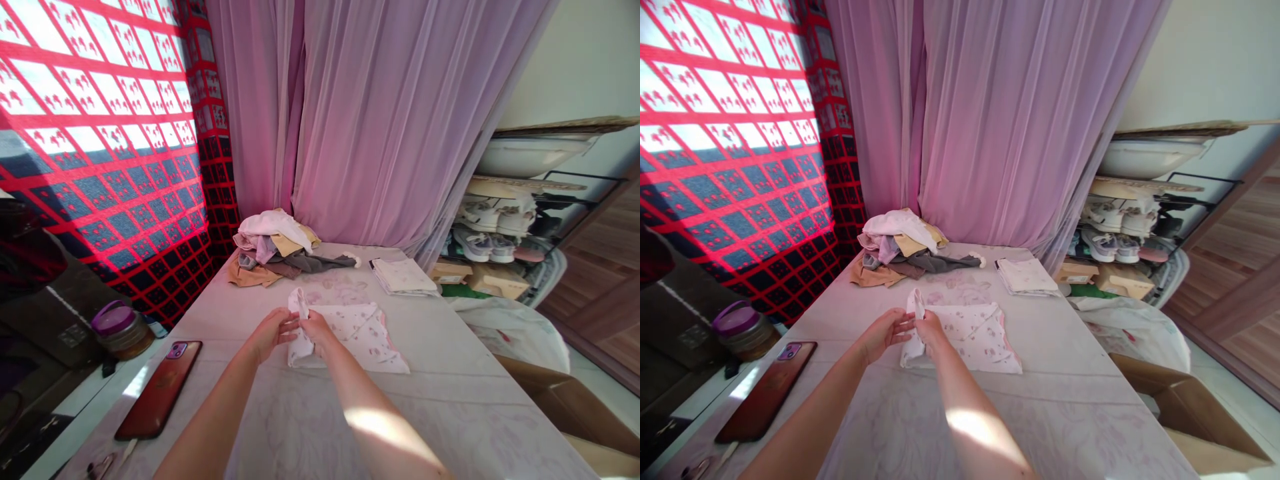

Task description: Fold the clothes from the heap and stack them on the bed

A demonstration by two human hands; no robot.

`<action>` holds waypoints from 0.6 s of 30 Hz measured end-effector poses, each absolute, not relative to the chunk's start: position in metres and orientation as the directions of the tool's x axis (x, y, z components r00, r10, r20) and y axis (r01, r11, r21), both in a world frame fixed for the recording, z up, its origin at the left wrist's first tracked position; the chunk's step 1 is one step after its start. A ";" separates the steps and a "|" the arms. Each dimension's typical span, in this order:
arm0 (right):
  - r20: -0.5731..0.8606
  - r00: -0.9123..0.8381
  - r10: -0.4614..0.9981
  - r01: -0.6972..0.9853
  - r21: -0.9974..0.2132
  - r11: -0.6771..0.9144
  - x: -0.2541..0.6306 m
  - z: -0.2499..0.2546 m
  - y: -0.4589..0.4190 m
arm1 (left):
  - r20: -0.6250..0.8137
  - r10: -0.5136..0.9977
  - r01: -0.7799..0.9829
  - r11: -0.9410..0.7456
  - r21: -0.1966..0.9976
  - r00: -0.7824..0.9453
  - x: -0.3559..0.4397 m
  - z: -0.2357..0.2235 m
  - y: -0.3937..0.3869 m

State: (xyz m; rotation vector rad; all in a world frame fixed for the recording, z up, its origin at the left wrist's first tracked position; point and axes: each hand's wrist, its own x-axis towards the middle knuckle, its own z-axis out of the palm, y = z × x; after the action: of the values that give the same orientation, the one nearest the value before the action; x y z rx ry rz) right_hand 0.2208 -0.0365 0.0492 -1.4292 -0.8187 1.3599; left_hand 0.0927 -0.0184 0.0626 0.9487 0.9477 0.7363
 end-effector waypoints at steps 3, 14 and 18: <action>-0.342 0.165 0.925 -0.176 -0.933 -0.313 0.241 0.055 -0.041 | -0.310 0.881 -0.151 0.382 0.912 0.358 0.100 0.066 -0.019; -0.430 0.266 0.863 -0.273 -0.892 -0.360 0.387 0.058 -0.079 | -0.307 0.861 0.048 0.315 0.948 0.406 0.121 0.049 -0.024; -0.460 0.273 0.845 -0.281 -0.878 -0.387 0.414 0.046 -0.092 | -0.232 0.868 0.250 0.130 0.960 0.438 0.146 0.039 -0.028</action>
State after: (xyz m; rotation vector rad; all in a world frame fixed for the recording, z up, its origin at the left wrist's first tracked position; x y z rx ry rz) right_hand 0.4140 -0.0919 0.0460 -1.4918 -0.5503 1.3471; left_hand 0.1457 -0.0279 0.0392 1.4082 1.0726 0.6061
